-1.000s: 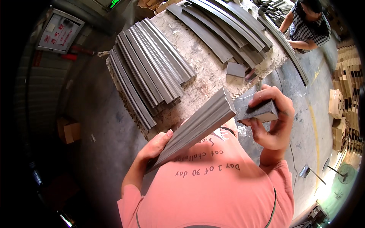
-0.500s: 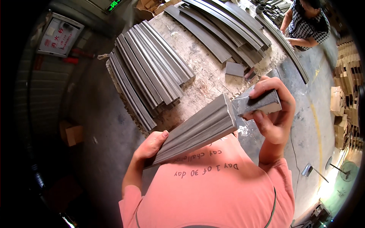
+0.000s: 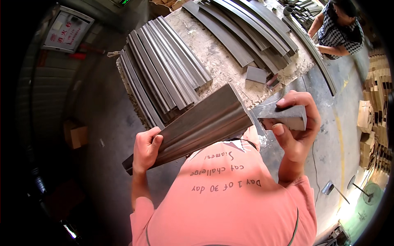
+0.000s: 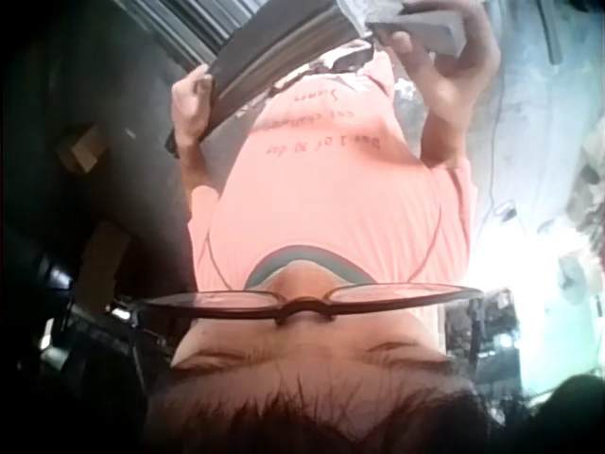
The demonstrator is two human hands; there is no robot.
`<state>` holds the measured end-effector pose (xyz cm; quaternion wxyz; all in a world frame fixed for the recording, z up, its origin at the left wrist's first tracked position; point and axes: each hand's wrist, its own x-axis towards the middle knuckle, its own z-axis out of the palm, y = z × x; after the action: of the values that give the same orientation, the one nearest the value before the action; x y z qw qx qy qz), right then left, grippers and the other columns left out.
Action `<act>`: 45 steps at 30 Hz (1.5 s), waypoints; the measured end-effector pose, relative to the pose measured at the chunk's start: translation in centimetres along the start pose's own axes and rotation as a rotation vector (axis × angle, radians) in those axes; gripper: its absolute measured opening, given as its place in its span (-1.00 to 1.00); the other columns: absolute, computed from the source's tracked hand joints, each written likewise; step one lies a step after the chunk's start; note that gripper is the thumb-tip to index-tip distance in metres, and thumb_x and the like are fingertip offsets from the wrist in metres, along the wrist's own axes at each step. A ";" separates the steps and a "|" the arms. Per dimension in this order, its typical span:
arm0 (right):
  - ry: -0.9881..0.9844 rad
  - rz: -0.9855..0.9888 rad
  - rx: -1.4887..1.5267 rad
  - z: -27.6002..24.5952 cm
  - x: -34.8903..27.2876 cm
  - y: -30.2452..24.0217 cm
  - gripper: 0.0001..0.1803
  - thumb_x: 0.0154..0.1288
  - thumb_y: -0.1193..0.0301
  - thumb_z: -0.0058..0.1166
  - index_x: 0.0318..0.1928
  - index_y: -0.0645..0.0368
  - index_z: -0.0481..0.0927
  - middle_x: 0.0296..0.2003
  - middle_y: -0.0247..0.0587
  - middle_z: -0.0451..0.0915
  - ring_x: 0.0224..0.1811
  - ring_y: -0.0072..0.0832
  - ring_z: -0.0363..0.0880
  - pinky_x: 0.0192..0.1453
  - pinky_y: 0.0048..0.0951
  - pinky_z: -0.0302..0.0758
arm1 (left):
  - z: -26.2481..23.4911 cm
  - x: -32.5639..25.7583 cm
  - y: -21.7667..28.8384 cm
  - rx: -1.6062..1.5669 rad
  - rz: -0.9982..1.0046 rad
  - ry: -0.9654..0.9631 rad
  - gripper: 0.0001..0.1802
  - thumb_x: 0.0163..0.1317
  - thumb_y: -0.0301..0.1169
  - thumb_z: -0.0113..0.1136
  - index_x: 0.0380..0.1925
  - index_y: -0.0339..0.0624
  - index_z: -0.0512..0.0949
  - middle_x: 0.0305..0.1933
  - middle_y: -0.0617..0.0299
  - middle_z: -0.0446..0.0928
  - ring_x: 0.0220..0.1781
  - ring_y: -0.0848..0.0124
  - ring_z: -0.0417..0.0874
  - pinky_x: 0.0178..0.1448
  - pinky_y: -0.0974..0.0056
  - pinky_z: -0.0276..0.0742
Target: Manually sanding the edges and surfaces of long metal moldings using a sanding block.
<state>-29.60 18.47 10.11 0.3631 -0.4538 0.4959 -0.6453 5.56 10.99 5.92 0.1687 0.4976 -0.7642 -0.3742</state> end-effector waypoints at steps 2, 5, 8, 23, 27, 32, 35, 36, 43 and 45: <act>0.015 -0.179 -0.163 -0.2 0.1 0.3 -0.59 -0.04 0.47 0.39 -0.14 0.30 0.57 -0.22 -0.18 0.58 -0.18 -0.47 0.55 -0.06 -0.47 0.46 | 0.2 0.0 1.2 0.010 -0.023 0.023 -0.25 0.35 0.26 -0.04 -0.56 -0.32 0.30 -0.62 0.06 0.10 -0.57 0.22 0.10 -0.49 0.21 0.17; -0.020 -0.319 -0.285 -0.3 0.6 0.4 -0.58 -0.04 0.46 0.40 -0.15 0.32 0.55 -0.22 -0.15 0.58 -0.20 -0.45 0.55 -0.08 -0.48 0.46 | 0.5 -0.5 1.9 0.049 -0.008 0.117 -0.24 0.34 0.29 -0.04 -0.56 -0.32 0.32 -0.62 0.06 0.12 -0.57 0.23 0.12 -0.49 0.21 0.18; -0.049 -0.328 -0.198 -0.3 0.9 0.6 -0.59 0.01 0.49 0.36 -0.12 0.34 0.52 -0.19 -0.13 0.58 -0.22 -0.46 0.56 -0.10 -0.49 0.47 | 0.7 -0.9 1.7 0.069 -0.021 0.166 -0.23 0.33 0.30 -0.05 -0.56 -0.31 0.30 -0.62 0.07 0.12 -0.57 0.23 0.11 -0.49 0.21 0.18; -0.222 -0.241 -0.195 0.4 3.1 1.0 -0.62 -0.10 0.47 0.47 -0.19 0.20 0.67 -0.26 -0.23 0.62 -0.24 -0.50 0.54 -0.29 -0.53 0.29 | 0.4 -1.2 -0.7 -0.090 -0.116 -0.062 -0.29 0.41 0.20 -0.07 -0.56 -0.31 0.25 -0.61 0.12 0.06 -0.52 0.34 0.05 -0.48 0.21 0.13; -0.276 -0.229 -0.212 0.5 3.0 1.1 -0.61 -0.13 0.48 0.50 -0.21 0.21 0.68 -0.27 -0.22 0.62 -0.28 -0.51 0.55 -0.30 -0.54 0.34 | 0.9 -1.1 -0.9 -0.222 -0.140 -0.117 -0.28 0.42 0.19 -0.08 -0.56 -0.32 0.27 -0.62 0.19 0.07 -0.52 0.43 0.09 -0.47 0.23 0.15; -0.192 -0.258 -0.317 1.0 3.7 1.9 -0.62 -0.13 0.51 0.50 -0.22 0.24 0.68 -0.31 -0.20 0.61 -0.29 -0.49 0.57 -0.25 -0.51 0.45 | 1.1 -1.2 -1.8 -0.266 -0.152 -0.173 -0.29 0.42 0.19 -0.07 -0.58 -0.31 0.26 -0.62 0.21 0.08 -0.52 0.47 0.11 -0.46 0.25 0.16; -0.202 -0.239 -0.265 0.1 3.9 1.7 -0.60 -0.16 0.50 0.52 -0.23 0.25 0.67 -0.34 -0.18 0.60 -0.27 -0.51 0.58 -0.24 -0.53 0.45 | 1.0 -1.3 -1.8 -0.254 -0.178 -0.250 -0.30 0.43 0.17 -0.05 -0.58 -0.30 0.25 -0.62 0.21 0.07 -0.52 0.47 0.11 -0.45 0.26 0.17; -0.230 -0.224 -0.216 -0.1 3.7 1.4 -0.59 -0.18 0.50 0.52 -0.23 0.25 0.67 -0.34 -0.18 0.60 -0.27 -0.51 0.58 -0.23 -0.54 0.45 | 1.2 -1.2 -1.6 -0.250 -0.161 -0.246 -0.30 0.43 0.16 -0.05 -0.58 -0.30 0.25 -0.62 0.22 0.06 -0.53 0.48 0.11 -0.46 0.26 0.16; -0.433 -0.280 -0.249 0.5 4.5 1.8 -0.63 -0.22 0.52 0.51 -0.30 0.25 0.66 -0.35 -0.17 0.59 -0.37 -0.45 0.58 -0.30 -0.51 0.47 | 1.8 -1.2 -2.3 -0.262 -0.152 -0.228 -0.32 0.43 0.13 -0.03 -0.58 -0.29 0.25 -0.64 0.21 0.07 -0.55 0.47 0.10 -0.48 0.26 0.15; -0.287 -0.272 -0.388 0.7 5.0 2.2 -0.66 -0.17 0.52 0.50 -0.31 0.23 0.65 -0.35 -0.19 0.60 -0.34 -0.50 0.57 -0.27 -0.54 0.44 | 1.7 -1.3 -2.4 -0.257 -0.170 -0.241 -0.32 0.43 0.14 -0.03 -0.58 -0.29 0.25 -0.65 0.21 0.08 -0.55 0.47 0.10 -0.48 0.26 0.15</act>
<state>-30.52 13.13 9.17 0.2458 -0.6642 0.4881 -0.5101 6.61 12.33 3.10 0.1058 0.4863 -0.6798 -0.5387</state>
